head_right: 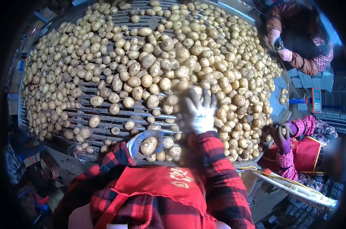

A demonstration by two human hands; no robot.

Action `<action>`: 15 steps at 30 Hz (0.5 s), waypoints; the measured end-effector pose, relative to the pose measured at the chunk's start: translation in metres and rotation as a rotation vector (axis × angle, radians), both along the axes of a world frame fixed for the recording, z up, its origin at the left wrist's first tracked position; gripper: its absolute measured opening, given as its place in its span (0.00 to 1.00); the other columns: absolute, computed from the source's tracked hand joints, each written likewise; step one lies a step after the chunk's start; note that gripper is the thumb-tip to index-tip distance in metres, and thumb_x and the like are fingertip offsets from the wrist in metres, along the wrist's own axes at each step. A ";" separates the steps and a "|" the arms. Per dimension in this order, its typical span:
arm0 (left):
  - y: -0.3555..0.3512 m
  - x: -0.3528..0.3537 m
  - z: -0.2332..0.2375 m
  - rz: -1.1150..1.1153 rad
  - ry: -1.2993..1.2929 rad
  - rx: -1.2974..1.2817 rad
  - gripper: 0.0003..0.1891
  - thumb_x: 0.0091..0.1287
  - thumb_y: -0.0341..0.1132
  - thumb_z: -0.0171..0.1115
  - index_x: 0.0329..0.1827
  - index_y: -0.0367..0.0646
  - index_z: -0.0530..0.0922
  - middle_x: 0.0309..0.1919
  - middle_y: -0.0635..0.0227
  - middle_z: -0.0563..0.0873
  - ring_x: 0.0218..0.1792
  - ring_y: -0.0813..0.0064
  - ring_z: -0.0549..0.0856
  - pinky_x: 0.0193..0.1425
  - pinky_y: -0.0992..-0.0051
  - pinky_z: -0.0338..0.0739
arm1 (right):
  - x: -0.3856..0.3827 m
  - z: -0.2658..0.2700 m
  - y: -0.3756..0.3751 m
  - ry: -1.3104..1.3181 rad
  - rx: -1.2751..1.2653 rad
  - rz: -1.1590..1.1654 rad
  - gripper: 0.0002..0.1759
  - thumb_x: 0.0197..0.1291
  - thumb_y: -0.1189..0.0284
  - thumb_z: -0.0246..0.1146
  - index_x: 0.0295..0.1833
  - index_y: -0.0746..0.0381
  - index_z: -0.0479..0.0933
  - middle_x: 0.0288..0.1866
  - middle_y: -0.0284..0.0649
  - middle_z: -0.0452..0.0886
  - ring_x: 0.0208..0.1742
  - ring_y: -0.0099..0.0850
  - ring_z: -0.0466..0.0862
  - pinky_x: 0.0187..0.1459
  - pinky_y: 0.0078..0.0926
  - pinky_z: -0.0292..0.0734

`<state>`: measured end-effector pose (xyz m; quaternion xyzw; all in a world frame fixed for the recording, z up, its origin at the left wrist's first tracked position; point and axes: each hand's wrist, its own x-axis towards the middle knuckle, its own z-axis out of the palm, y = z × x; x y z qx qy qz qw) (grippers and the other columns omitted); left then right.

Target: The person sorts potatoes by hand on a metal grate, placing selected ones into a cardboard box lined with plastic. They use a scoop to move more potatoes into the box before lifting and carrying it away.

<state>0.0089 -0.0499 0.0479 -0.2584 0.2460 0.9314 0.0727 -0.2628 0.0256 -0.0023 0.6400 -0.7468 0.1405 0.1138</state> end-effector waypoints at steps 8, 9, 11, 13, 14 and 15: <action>-0.006 0.033 -0.053 0.372 -0.072 0.089 0.16 0.82 0.40 0.57 0.65 0.42 0.80 0.48 0.69 0.88 0.49 0.73 0.87 0.55 0.70 0.85 | -0.052 0.055 -0.117 -0.064 -0.174 0.012 0.34 0.57 0.58 0.75 0.68 0.56 0.78 0.70 0.58 0.76 0.66 0.54 0.79 0.69 0.57 0.70; -0.009 0.029 -0.050 0.421 -0.103 0.214 0.16 0.82 0.41 0.56 0.64 0.42 0.80 0.49 0.68 0.88 0.50 0.71 0.88 0.57 0.69 0.85 | -0.046 0.065 -0.146 -0.147 -0.154 0.161 0.31 0.56 0.62 0.74 0.66 0.57 0.79 0.69 0.58 0.77 0.64 0.52 0.81 0.64 0.51 0.76; -0.011 0.024 -0.063 0.472 -0.090 0.475 0.17 0.83 0.41 0.54 0.65 0.42 0.80 0.53 0.64 0.89 0.53 0.67 0.89 0.64 0.65 0.84 | -0.031 0.071 -0.203 -0.155 -0.110 0.294 0.34 0.61 0.66 0.72 0.73 0.55 0.74 0.72 0.56 0.76 0.68 0.55 0.79 0.66 0.51 0.77; -0.006 0.024 -0.069 0.432 -0.010 0.275 0.19 0.83 0.41 0.55 0.69 0.42 0.79 0.58 0.63 0.88 0.58 0.67 0.87 0.67 0.64 0.83 | -0.040 0.020 -0.253 -0.141 -0.079 0.140 0.30 0.65 0.64 0.67 0.74 0.49 0.75 0.72 0.54 0.76 0.69 0.55 0.78 0.67 0.52 0.77; -0.006 0.024 -0.087 0.382 0.017 0.236 0.20 0.83 0.41 0.55 0.70 0.42 0.78 0.61 0.63 0.87 0.60 0.67 0.87 0.68 0.64 0.82 | -0.042 0.007 -0.274 -0.372 0.303 0.007 0.27 0.68 0.63 0.65 0.72 0.49 0.77 0.71 0.52 0.77 0.68 0.54 0.80 0.67 0.49 0.77; -0.014 0.014 -0.061 0.382 0.071 0.045 0.20 0.81 0.41 0.58 0.70 0.42 0.79 0.64 0.62 0.86 0.62 0.66 0.86 0.68 0.65 0.82 | -0.038 0.010 -0.277 -0.355 0.305 0.012 0.25 0.68 0.64 0.65 0.70 0.50 0.79 0.70 0.52 0.78 0.67 0.54 0.80 0.66 0.47 0.78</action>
